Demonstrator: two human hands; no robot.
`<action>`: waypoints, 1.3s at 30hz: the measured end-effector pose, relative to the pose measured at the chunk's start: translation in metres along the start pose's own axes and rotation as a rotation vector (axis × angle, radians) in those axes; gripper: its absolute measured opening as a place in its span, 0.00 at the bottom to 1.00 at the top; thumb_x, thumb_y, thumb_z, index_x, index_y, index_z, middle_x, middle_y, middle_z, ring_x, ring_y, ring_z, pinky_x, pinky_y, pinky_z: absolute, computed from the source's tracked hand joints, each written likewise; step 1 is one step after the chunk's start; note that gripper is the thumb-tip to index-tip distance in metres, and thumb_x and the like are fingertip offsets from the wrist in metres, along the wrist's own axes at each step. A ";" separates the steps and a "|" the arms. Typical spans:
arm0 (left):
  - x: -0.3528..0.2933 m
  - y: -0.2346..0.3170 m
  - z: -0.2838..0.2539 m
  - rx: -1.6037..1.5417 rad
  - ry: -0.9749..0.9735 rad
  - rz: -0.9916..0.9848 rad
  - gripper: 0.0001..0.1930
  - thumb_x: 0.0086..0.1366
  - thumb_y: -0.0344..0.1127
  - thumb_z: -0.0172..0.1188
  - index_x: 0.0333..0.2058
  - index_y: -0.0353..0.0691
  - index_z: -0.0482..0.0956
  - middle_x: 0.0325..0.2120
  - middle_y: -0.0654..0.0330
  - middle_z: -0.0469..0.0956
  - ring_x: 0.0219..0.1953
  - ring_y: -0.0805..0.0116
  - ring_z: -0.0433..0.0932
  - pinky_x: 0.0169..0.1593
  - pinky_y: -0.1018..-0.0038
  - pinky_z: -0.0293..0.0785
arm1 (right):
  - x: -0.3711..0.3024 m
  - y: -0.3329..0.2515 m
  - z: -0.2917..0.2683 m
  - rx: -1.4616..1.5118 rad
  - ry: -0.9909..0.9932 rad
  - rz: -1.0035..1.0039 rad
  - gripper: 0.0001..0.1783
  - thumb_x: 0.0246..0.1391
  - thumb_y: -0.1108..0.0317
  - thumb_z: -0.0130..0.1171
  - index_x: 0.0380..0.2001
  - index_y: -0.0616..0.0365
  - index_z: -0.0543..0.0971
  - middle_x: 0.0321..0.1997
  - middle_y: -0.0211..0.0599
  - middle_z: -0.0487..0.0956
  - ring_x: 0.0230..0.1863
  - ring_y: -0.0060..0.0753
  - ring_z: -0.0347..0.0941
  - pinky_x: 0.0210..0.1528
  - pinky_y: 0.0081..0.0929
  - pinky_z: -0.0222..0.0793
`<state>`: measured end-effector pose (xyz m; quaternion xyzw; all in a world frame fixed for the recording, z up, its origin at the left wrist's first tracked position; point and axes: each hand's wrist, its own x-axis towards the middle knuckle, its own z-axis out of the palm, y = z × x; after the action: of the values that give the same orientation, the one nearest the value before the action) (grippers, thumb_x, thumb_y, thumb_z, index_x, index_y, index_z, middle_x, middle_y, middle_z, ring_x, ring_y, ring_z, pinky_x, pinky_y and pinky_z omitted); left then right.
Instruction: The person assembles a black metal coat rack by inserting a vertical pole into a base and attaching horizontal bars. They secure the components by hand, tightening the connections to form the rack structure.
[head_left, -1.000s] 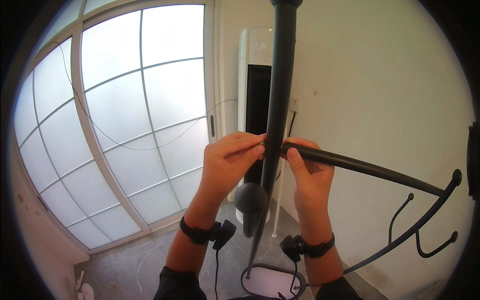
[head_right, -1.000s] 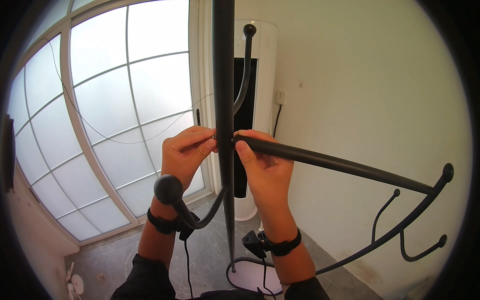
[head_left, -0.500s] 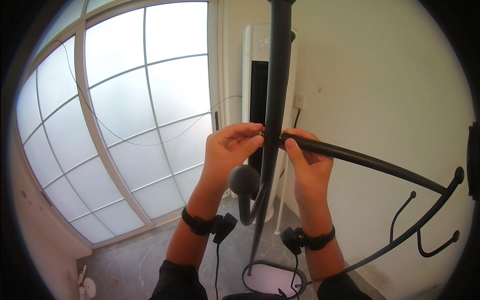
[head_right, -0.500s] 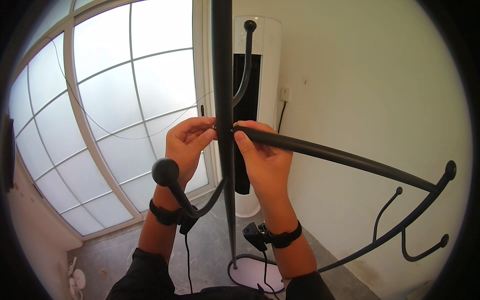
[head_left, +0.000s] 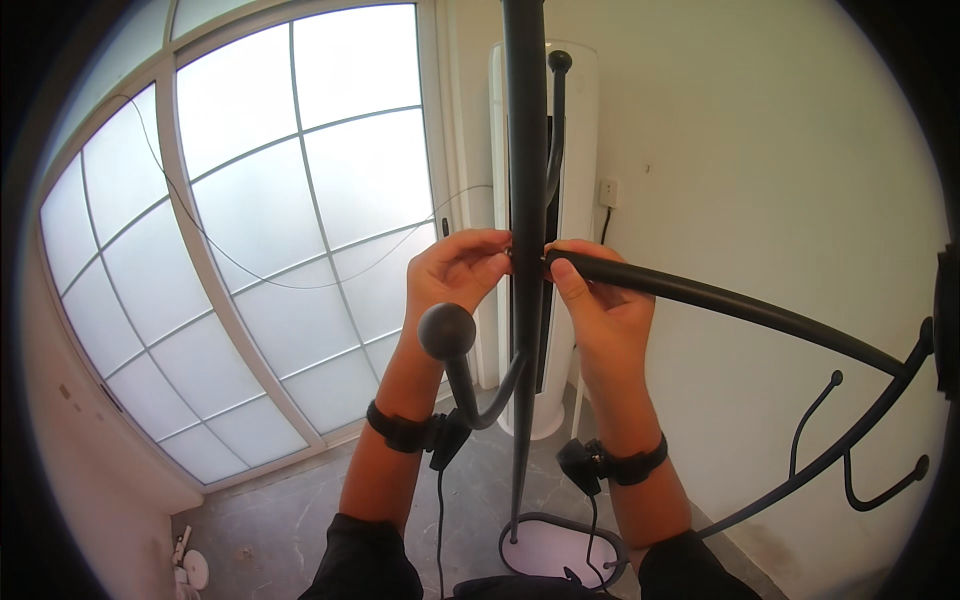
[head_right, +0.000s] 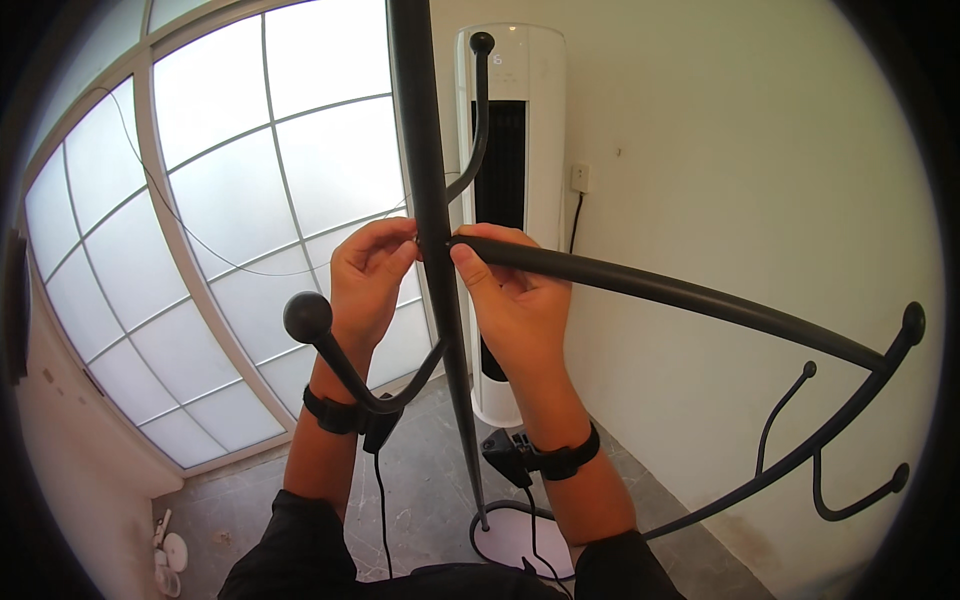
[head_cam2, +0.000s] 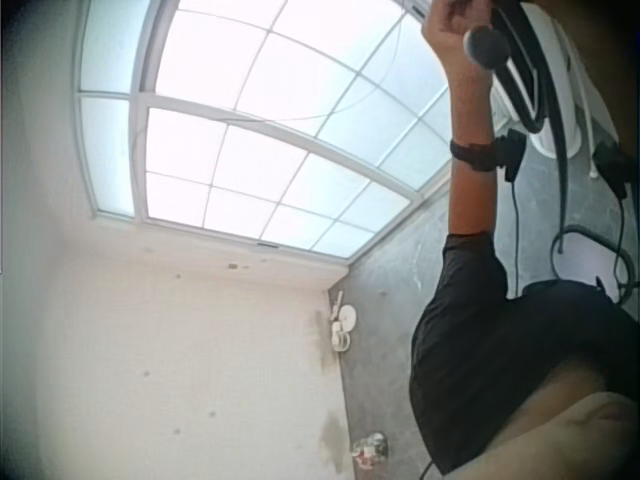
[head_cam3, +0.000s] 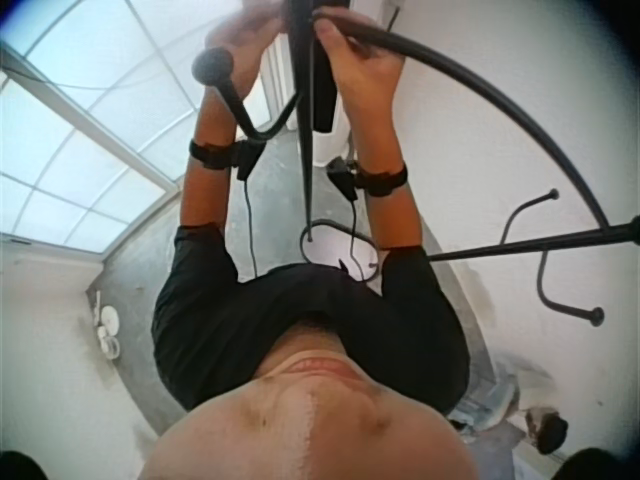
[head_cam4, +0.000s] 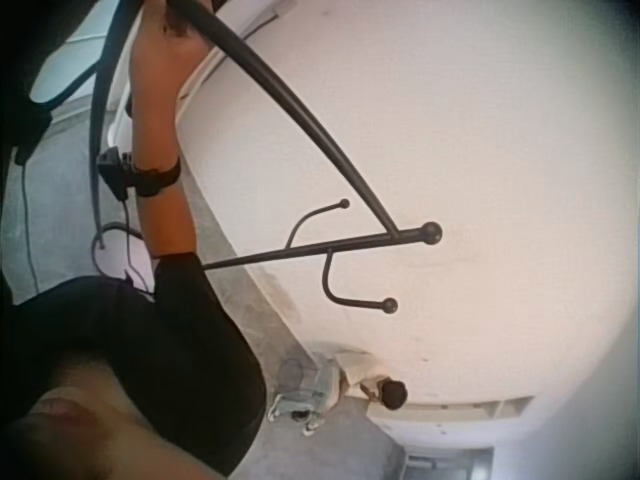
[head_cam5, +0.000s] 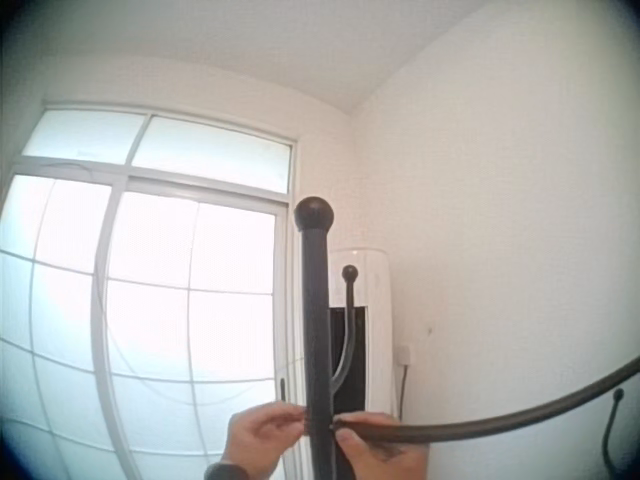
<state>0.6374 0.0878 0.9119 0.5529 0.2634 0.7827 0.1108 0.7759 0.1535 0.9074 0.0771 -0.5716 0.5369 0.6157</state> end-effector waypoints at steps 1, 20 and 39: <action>0.001 -0.003 -0.002 0.011 -0.012 -0.051 0.09 0.62 0.22 0.62 0.41 0.28 0.79 0.31 0.54 0.81 0.31 0.70 0.79 0.40 0.78 0.78 | 0.000 0.000 -0.001 0.002 0.006 0.001 0.11 0.55 0.78 0.63 0.42 0.67 0.79 0.39 0.38 0.81 0.41 0.23 0.78 0.46 0.18 0.73; 0.004 0.000 -0.016 0.097 -0.083 -0.056 0.10 0.62 0.22 0.62 0.42 0.30 0.80 0.34 0.54 0.81 0.35 0.70 0.79 0.42 0.77 0.77 | 0.002 0.001 0.001 0.019 -0.025 -0.012 0.10 0.55 0.77 0.63 0.41 0.65 0.79 0.38 0.37 0.81 0.40 0.24 0.79 0.45 0.19 0.74; -0.004 0.003 -0.002 0.096 -0.050 -0.032 0.09 0.65 0.25 0.59 0.43 0.29 0.79 0.37 0.53 0.81 0.42 0.67 0.79 0.49 0.73 0.75 | 0.000 -0.001 -0.002 -0.024 0.004 0.022 0.11 0.55 0.77 0.63 0.42 0.67 0.79 0.39 0.37 0.81 0.40 0.22 0.77 0.45 0.17 0.73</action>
<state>0.6371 0.0833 0.9098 0.5725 0.3069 0.7533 0.1032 0.7776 0.1544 0.9079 0.0619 -0.5776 0.5369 0.6118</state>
